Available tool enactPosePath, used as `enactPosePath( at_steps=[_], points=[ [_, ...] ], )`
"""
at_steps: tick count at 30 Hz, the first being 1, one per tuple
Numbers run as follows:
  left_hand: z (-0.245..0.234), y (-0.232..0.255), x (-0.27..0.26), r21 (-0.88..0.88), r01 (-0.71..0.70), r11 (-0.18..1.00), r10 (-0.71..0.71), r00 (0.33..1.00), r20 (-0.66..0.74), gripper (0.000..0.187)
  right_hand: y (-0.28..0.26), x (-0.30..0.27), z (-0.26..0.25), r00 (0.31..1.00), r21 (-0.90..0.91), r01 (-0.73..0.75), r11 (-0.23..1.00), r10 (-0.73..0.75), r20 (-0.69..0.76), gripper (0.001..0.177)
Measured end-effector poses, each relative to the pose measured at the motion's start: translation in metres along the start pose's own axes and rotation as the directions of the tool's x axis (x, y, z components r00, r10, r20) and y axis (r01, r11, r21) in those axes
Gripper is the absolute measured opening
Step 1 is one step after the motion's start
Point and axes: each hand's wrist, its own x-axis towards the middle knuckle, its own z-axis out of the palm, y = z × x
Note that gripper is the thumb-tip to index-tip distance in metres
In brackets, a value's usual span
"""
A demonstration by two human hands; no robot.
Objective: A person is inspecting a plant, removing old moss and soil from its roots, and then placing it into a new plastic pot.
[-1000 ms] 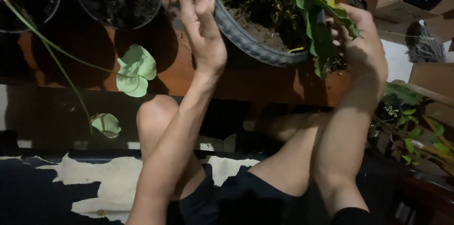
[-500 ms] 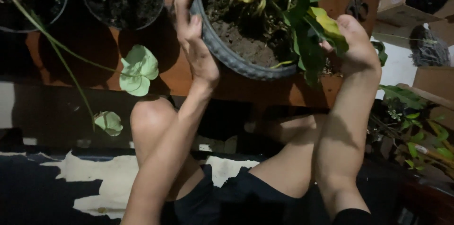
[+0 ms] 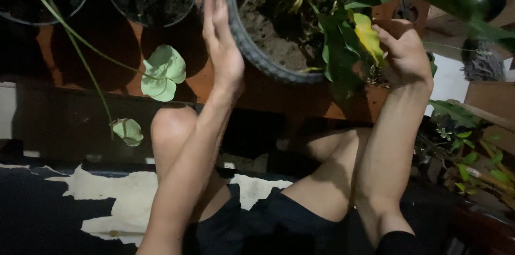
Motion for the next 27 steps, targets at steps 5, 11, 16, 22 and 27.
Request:
enactPosePath(
  at_steps=[5, 11, 16, 22, 27],
  points=[
    [0.006, -0.033, 0.017, 0.099, 0.102, 0.99, -0.098, 0.994, -0.047, 0.029, 0.068, 0.031, -0.066, 0.976, -0.019, 0.087, 0.996, -0.089, -0.198, 0.012],
    [0.015, -0.042, 0.021, 0.072, 0.06, 0.996, -0.059, 0.998, -0.011, 0.026, 0.11, 0.04, -0.105, 0.703, 0.953, 0.283, 0.109, 0.653, -0.283, 0.041],
    [0.01, -0.028, 0.032, 0.207, 0.13, 0.97, -0.114, 0.99, -0.084, 0.032, 0.04, -0.011, -0.053, 0.82, 0.875, 0.42, -0.242, 0.514, -0.251, 0.061],
    [0.026, 0.03, -0.018, 0.332, 0.241, 0.912, -0.228, 0.971, -0.078, 0.056, -0.017, -0.061, 0.023, 0.973, 0.019, 0.036, 0.999, -0.031, -0.228, 0.026],
    [0.021, 0.032, -0.058, 0.476, 0.314, 0.821, -0.33, 0.942, -0.051, 0.077, 0.059, -0.054, -0.001, 0.969, -0.514, 0.166, 0.841, -0.237, -0.074, 0.013]
  ],
)
